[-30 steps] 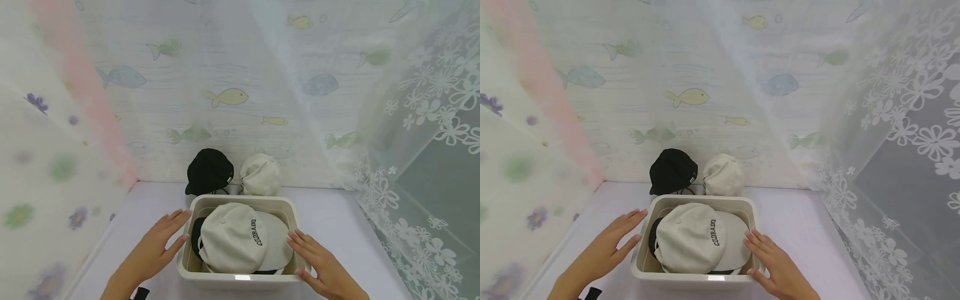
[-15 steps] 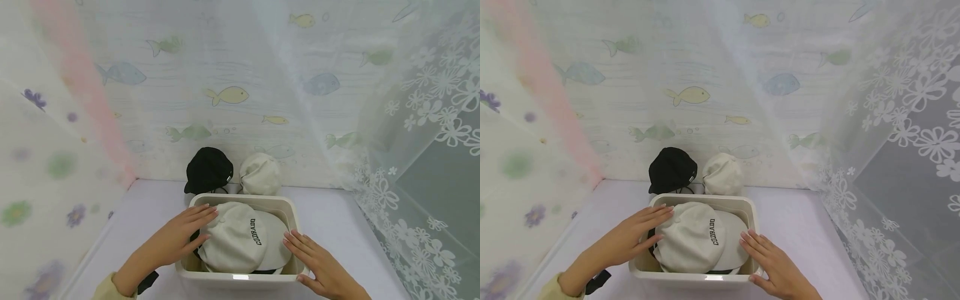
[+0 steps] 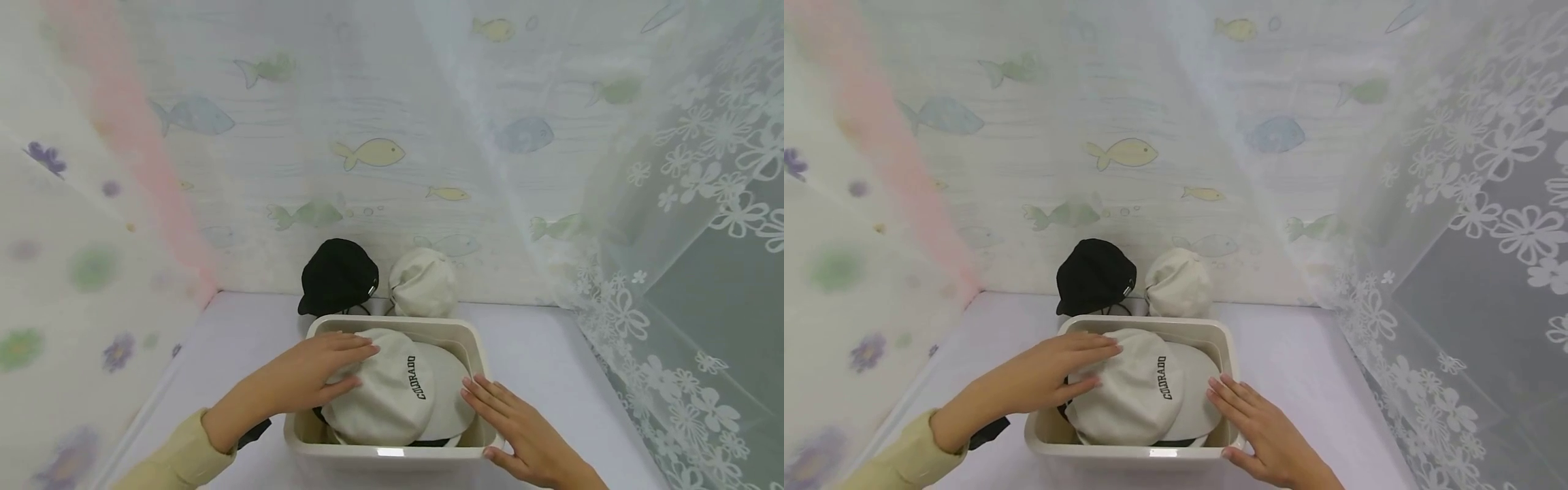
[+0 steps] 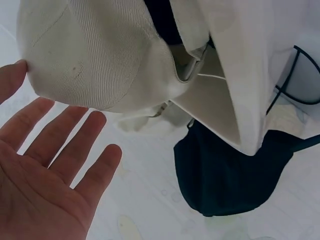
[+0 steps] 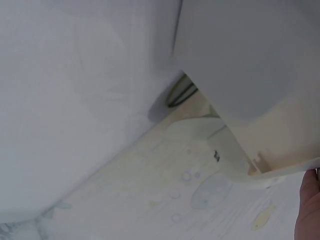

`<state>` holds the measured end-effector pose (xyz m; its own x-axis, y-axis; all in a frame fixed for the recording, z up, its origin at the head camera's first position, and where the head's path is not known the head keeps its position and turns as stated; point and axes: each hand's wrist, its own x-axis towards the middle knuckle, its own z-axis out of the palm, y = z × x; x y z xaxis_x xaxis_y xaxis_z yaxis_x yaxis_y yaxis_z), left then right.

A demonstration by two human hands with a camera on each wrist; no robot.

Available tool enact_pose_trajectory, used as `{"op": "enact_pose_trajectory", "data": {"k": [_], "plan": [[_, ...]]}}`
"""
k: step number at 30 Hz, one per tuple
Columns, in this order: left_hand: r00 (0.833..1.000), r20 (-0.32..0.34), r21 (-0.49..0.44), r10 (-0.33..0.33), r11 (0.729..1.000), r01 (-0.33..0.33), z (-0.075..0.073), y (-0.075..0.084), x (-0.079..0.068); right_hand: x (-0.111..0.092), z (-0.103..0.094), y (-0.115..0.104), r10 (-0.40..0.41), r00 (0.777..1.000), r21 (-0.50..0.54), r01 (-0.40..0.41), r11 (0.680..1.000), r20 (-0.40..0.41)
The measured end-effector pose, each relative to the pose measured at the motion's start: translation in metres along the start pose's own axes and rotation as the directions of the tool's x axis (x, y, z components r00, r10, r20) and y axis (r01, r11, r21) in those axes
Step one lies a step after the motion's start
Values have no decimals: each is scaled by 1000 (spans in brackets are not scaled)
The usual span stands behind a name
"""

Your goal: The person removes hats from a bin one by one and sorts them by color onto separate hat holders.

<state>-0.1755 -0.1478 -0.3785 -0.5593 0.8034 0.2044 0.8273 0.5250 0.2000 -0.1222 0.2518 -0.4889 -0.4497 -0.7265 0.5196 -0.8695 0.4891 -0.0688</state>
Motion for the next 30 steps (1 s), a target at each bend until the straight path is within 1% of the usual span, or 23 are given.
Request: {"op": "enact_pose_trajectory", "data": {"k": [3,10,16,19,21,23,28,30], "plan": [[1000,22,-3,5,1000,-5,1,2,4,0,1,-1,-7,1000,10,7,1000,8],[995,96,-31,5,1000,-2,3,5,14,-1,1,-2,-11,1000,-12,11,1000,6],[994,93,-30,57,998,-54,7,7,18,-5,-1,-4,-17,1000,0,17,1000,-2],[993,108,-39,55,998,-51,5,8,20,-4,0,-4,-8,1000,-5,8,1000,0],[992,116,-57,49,997,-42,2,9,21,-3,0,-4,7,1000,-14,-7,1000,6],[991,126,-104,41,994,-28,-2,9,22,-2,-1,-3,19,1000,-25,-18,1000,9],[989,141,-237,39,971,-4,-11,9,23,-2,-2,-3,26,1000,-29,-26,999,6],[989,145,-251,33,968,4,-13,9,22,-3,-2,-3,27,1000,-26,-26,999,9]]}}
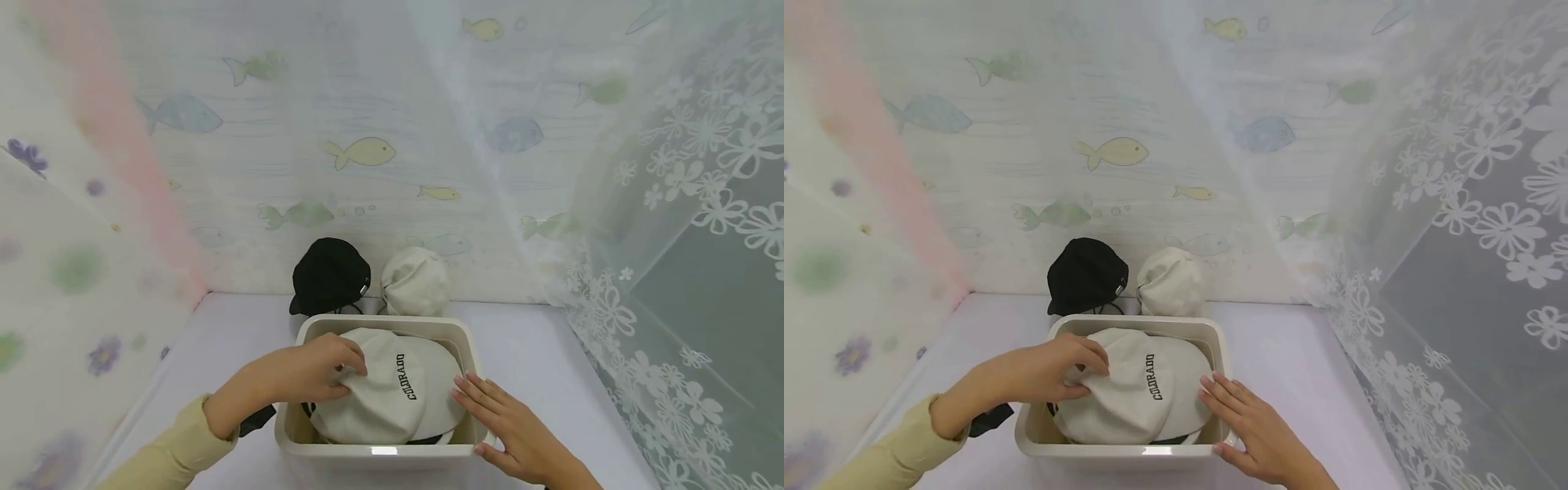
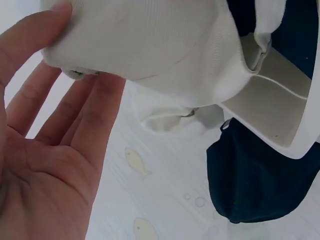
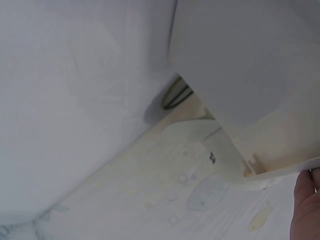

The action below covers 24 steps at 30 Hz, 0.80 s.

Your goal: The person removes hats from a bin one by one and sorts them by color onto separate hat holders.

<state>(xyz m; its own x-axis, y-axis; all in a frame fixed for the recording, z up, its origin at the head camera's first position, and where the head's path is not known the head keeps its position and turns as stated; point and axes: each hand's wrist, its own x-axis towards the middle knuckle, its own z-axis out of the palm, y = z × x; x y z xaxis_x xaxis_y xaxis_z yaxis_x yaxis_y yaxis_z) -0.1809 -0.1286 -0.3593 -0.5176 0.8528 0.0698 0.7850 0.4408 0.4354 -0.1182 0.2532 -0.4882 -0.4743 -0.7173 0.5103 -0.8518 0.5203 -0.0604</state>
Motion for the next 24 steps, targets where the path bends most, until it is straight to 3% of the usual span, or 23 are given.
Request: {"op": "enact_pose_trajectory", "data": {"k": [4,13,24], "plan": [[1000,-7,25,12,1000,-12,-1,2,0,0,1,-1,-10,1000,5,10,1000,0],[989,-80,60,121,991,-117,-2,5,8,0,-1,-3,25,1000,27,-25,999,5],[950,-209,180,232,964,-196,-11,18,12,0,1,-2,24,1000,24,-24,999,-11]]}}
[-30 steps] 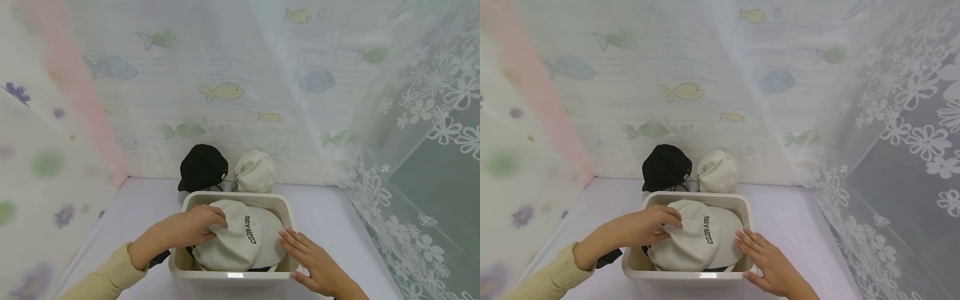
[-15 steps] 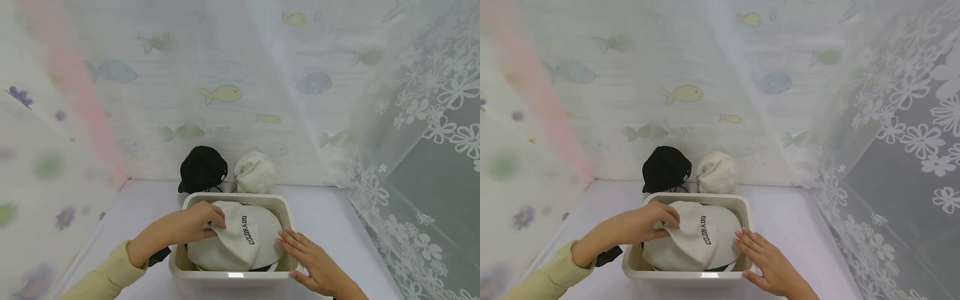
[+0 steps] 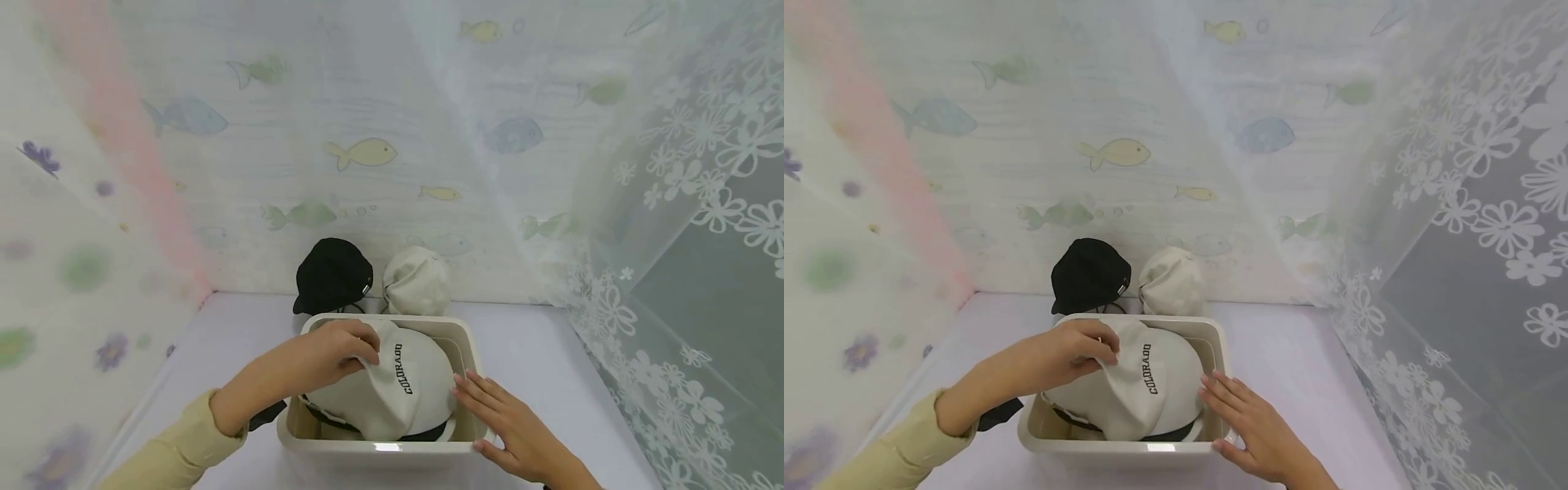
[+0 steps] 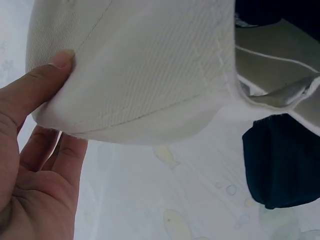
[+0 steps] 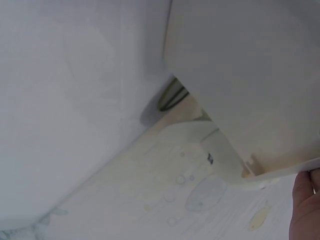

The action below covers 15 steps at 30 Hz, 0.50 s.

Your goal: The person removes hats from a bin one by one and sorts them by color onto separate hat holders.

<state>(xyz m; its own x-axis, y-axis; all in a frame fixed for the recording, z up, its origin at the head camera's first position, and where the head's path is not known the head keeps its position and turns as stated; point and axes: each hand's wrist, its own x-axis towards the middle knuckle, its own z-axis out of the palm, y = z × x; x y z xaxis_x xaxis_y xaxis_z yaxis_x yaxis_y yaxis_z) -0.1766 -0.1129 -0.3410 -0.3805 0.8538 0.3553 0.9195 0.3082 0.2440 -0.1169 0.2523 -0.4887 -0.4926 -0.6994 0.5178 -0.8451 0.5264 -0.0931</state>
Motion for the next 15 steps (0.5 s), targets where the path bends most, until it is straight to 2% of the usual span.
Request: {"op": "enact_pose_trajectory", "data": {"k": [7,15], "plan": [[1000,-17,28,22,999,-21,-14,2,13,0,0,1,4,1000,10,-4,1000,5],[991,-93,84,96,993,-89,-28,1,25,1,3,1,1,1000,19,-1,1000,-8]]}}
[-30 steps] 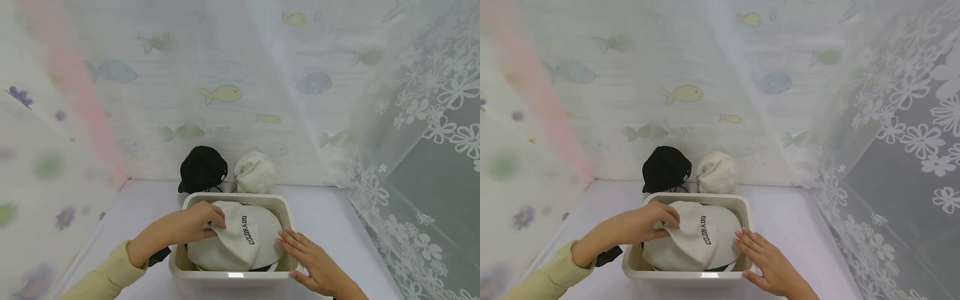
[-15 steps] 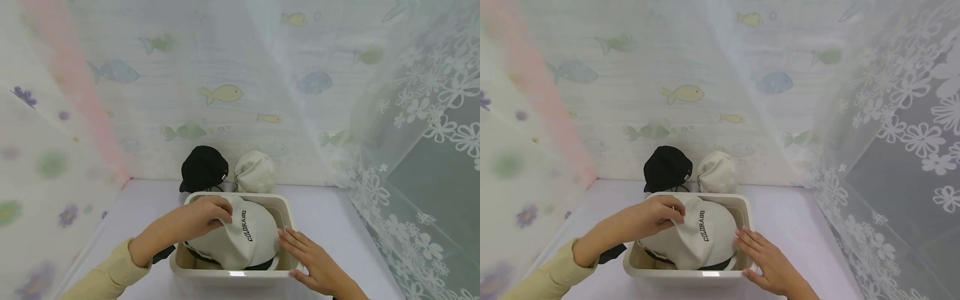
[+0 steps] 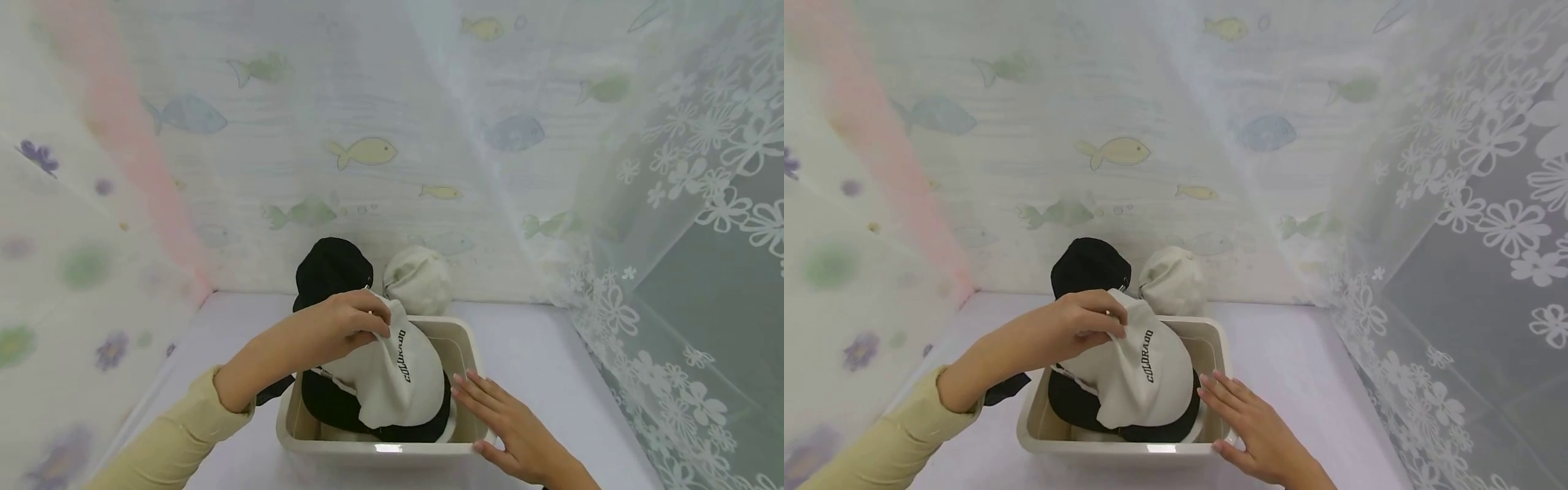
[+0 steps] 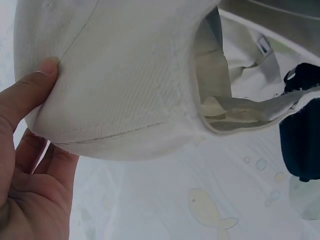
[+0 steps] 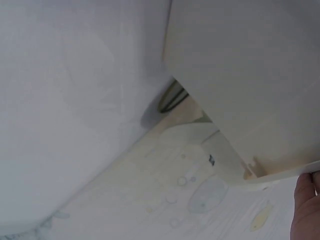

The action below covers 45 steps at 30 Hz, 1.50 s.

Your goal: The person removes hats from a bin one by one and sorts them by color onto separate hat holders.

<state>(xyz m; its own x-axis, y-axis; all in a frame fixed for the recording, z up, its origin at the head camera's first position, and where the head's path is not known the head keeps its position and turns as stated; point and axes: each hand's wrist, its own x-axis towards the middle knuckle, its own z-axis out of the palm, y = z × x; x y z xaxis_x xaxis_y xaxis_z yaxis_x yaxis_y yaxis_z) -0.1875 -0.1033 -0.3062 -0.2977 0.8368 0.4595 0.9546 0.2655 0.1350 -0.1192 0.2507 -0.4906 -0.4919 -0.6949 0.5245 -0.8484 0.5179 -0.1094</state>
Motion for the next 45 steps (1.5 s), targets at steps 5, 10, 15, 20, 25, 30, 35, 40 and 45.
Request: {"op": "enact_pose_trajectory", "data": {"k": [5,10,15,20,25,30,35,40,45], "plan": [[1000,-23,-7,15,1000,-15,-14,2,11,0,0,-1,1,1000,-13,-2,1000,-12],[993,-100,-45,58,997,-63,-29,0,25,-2,1,0,4,1000,2,-4,1000,-16],[992,-117,-74,43,996,-52,-45,-6,44,0,2,-1,19,1000,18,-18,1000,-15],[994,-113,-85,8,996,-18,-54,-18,63,0,2,-1,18,1000,31,-17,999,-13],[986,-161,-134,39,989,-61,-57,-35,87,-3,3,-1,24,1000,29,-24,999,-7],[987,-158,-171,-18,985,-10,-58,-53,108,-2,2,1,12,1000,24,-12,1000,-13],[986,-143,-158,-85,985,62,-58,-71,128,1,1,1,7,1000,23,-7,1000,-11],[983,-143,-135,-119,986,99,-53,-86,149,1,1,-1,15,1000,26,-15,1000,-4],[985,-116,-153,-125,982,107,-40,-101,167,0,2,-3,21,1000,18,-21,1000,-13]]}}
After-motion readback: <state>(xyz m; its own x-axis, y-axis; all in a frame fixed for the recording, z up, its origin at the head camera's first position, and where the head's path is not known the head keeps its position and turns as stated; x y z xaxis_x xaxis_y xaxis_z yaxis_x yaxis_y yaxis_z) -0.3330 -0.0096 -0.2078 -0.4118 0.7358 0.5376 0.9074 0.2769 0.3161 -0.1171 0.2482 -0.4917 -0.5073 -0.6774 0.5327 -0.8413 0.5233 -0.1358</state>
